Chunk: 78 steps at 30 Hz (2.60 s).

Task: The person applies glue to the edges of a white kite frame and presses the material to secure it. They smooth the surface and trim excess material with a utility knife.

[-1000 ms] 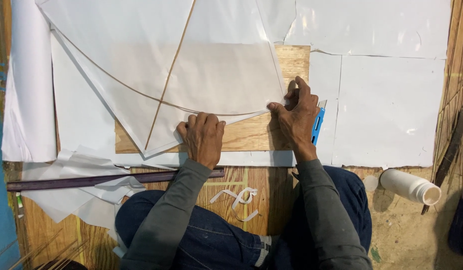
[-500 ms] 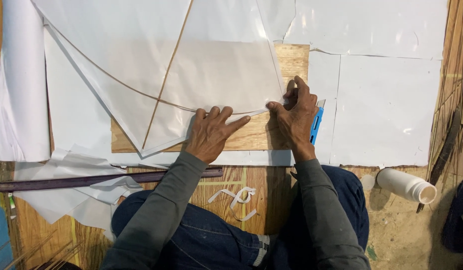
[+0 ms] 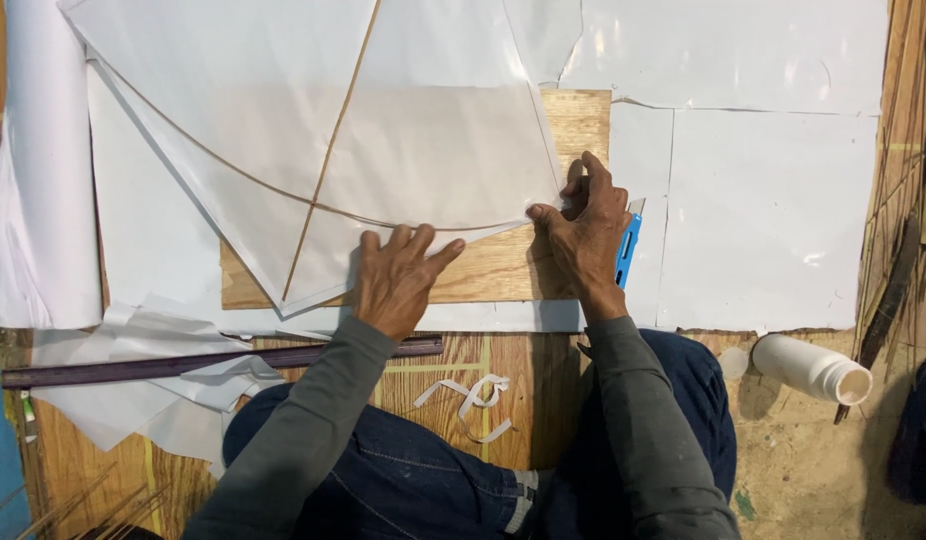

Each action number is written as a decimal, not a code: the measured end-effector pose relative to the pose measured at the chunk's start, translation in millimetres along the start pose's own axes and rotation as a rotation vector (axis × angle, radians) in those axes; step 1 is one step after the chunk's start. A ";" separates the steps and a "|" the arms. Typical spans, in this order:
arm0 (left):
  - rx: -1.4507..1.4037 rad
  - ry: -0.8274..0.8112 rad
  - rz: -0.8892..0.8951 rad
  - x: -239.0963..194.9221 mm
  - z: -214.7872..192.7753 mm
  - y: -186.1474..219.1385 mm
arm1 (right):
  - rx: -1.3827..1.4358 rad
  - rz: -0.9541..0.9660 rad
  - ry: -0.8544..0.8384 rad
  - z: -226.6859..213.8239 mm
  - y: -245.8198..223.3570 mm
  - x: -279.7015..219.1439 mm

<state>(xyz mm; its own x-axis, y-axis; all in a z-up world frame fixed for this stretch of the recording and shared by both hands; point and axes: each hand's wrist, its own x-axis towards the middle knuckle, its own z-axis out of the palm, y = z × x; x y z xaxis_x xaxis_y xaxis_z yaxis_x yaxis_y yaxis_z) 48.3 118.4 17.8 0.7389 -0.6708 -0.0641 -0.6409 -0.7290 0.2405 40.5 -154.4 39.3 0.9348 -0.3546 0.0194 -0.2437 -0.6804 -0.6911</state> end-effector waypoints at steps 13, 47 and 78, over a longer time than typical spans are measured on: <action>0.040 0.111 0.059 -9.6 14.1 11.8 | -0.188 -0.136 0.090 21.6 8.0 -17.9; -0.001 0.117 0.047 -8.7 9.9 6.5 | 0.068 0.072 0.040 0.2 0.5 1.6; 0.070 0.326 0.023 25.4 13.6 -14.9 | 0.073 -0.083 0.244 -5.0 15.4 -8.1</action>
<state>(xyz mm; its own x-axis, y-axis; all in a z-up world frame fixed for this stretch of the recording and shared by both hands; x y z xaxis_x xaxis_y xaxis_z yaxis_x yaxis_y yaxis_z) 73.7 110.3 -0.6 0.7442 -0.6166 0.2570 -0.6629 -0.7291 0.1702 27.9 -165.2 32.1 0.8585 -0.4501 0.2456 -0.1416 -0.6684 -0.7302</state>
